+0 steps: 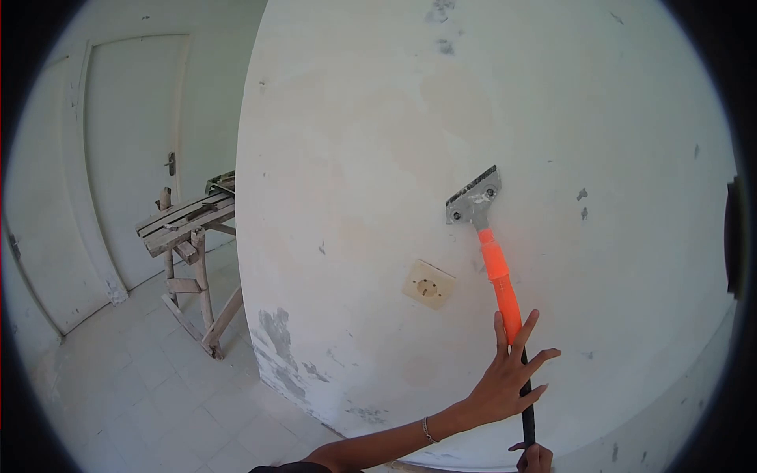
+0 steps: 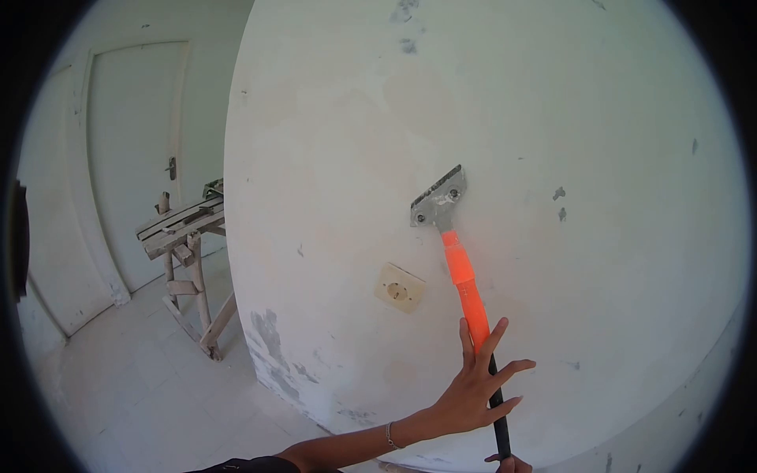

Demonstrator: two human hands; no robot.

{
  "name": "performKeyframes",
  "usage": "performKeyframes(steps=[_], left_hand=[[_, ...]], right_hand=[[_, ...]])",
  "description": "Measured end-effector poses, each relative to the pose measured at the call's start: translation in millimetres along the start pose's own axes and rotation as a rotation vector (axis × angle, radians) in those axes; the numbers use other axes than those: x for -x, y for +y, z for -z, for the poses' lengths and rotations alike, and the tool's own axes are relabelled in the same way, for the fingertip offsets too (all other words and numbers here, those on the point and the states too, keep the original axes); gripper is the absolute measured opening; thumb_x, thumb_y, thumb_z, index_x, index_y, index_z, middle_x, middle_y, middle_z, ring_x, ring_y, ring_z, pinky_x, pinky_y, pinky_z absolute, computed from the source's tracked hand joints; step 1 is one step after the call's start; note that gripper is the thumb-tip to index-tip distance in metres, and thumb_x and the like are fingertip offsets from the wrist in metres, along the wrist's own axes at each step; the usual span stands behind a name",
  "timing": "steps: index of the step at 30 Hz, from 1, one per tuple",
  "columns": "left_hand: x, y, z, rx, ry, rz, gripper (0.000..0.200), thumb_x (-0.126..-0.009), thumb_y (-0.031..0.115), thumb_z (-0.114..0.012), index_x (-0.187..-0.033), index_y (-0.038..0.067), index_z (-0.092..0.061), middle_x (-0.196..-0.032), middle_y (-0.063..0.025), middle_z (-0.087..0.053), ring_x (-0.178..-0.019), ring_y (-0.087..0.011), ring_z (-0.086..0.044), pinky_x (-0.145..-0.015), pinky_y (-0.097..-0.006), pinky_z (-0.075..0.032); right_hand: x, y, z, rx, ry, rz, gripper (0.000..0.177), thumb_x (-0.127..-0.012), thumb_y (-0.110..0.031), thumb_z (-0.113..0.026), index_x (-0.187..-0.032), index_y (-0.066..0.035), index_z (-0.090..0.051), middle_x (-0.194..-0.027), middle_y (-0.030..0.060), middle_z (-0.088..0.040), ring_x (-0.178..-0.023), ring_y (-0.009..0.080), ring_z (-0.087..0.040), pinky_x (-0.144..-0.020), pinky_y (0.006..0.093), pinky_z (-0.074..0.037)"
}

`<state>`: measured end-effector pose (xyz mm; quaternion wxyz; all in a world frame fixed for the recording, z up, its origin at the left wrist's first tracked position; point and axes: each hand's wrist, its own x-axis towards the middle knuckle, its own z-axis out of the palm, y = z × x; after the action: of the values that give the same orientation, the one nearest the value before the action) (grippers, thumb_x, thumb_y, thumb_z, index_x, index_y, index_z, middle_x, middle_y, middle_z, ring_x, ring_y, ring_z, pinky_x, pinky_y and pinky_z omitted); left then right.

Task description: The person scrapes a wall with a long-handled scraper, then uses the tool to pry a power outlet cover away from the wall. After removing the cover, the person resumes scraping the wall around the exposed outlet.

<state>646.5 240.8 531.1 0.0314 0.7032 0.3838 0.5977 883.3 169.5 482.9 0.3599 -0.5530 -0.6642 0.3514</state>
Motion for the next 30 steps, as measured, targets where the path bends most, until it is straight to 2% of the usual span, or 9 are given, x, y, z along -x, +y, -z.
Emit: performKeyframes(steps=[5,9,12,13,17,20,24,26,30], left_hand=[[-4,-12,9,-0.176,0.026,-0.184,0.057,-0.085,0.056,-0.066,-0.132,0.027,-0.056,-0.164,-0.0131,-0.013,-0.147,-0.0516,0.001,-0.109,-0.0710,-0.026],[-46,-23,39,-0.322,0.106,-0.288,0.053,-0.080,0.063,-0.065,-0.119,0.026,-0.064,-0.159,-0.0125,-0.028,-0.149,-0.0373,-0.020,-0.114,-0.0685,-0.013],[-63,-22,27,-0.277,0.087,-0.380,0.049,-0.079,0.063,-0.066,-0.110,0.025,-0.065,-0.154,-0.0123,-0.036,-0.149,-0.0366,-0.020,-0.113,-0.0687,-0.014],[-68,-20,23,-0.305,0.154,-0.425,0.046,-0.081,0.061,-0.065,-0.107,0.023,-0.065,-0.140,-0.0097,-0.048,-0.144,-0.0331,-0.028,-0.113,-0.0659,-0.018],[-93,-19,38,-0.383,0.198,-0.500,0.046,-0.085,0.057,-0.062,-0.112,0.020,-0.063,-0.115,-0.0036,-0.053,-0.123,-0.0229,-0.045,-0.114,-0.0562,-0.024],[-108,-9,38,-0.303,0.186,-0.486,0.049,-0.083,0.057,-0.063,-0.113,0.018,-0.062,-0.114,-0.0036,-0.053,-0.115,-0.0211,-0.048,-0.113,-0.0527,-0.026],[-136,1,39,-0.284,0.107,-0.544,0.048,-0.081,0.058,-0.064,-0.100,0.014,-0.065,-0.091,-0.0019,-0.055,-0.091,-0.0199,-0.052,-0.094,-0.0401,-0.038],[-155,-2,43,-0.285,0.270,-0.628,0.053,-0.079,0.064,-0.064,-0.089,0.012,-0.066,-0.079,-0.0009,-0.054,-0.079,-0.0187,-0.052,-0.079,-0.0347,-0.040],[-189,7,60,-0.351,0.246,-0.573,0.067,-0.070,0.079,-0.065,-0.070,0.011,-0.063,-0.059,0.0004,-0.051,-0.057,-0.0174,-0.051,-0.058,-0.0331,-0.039]], right_hand=[[-3,-8,55,0.158,0.018,0.091,0.056,-0.102,-0.049,-0.045,-0.088,-0.001,-0.072,-0.052,-0.0052,-0.037,-0.044,0.0057,-0.030,-0.041,0.0271,-0.023],[-14,-45,70,0.252,0.031,0.092,0.053,-0.104,-0.044,-0.044,-0.090,-0.002,-0.072,-0.052,-0.0061,-0.036,-0.044,0.0053,-0.031,-0.041,0.0272,-0.023],[-20,-60,100,0.432,0.121,0.195,0.044,-0.102,-0.034,-0.044,-0.091,-0.002,-0.072,-0.053,-0.0038,-0.035,-0.047,0.0089,-0.031,-0.044,0.0305,-0.024],[-20,-67,111,0.480,0.140,0.183,0.045,-0.101,-0.036,-0.046,-0.089,-0.001,-0.072,-0.053,-0.0030,-0.035,-0.048,0.0104,-0.032,-0.045,0.0310,-0.024],[-24,-95,124,0.502,0.266,0.259,0.040,-0.099,-0.030,-0.050,-0.075,-0.002,-0.066,-0.051,-0.0023,-0.032,-0.045,0.0107,-0.029,-0.044,0.0303,-0.023],[-33,-76,166,0.511,0.337,0.325,0.065,-0.098,-0.057,-0.051,-0.070,0.000,-0.063,-0.048,-0.0056,-0.032,-0.040,0.0035,-0.033,-0.038,0.0253,-0.021],[-44,-93,216,0.631,0.476,0.482,0.060,-0.099,-0.052,-0.053,-0.068,-0.001,-0.057,-0.049,-0.0040,-0.032,-0.044,0.0047,-0.032,-0.042,0.0267,-0.020],[-44,-120,237,0.800,0.524,0.383,0.042,-0.102,-0.037,-0.052,-0.085,0.001,-0.059,-0.061,-0.0004,-0.040,-0.057,0.0102,-0.039,-0.054,0.0286,-0.027],[-51,-154,275,1.027,0.941,0.694,0.033,-0.101,-0.034,-0.055,-0.103,-0.002,-0.062,-0.094,0.0063,-0.052,-0.089,0.0153,-0.049,-0.075,0.0302,-0.036]])
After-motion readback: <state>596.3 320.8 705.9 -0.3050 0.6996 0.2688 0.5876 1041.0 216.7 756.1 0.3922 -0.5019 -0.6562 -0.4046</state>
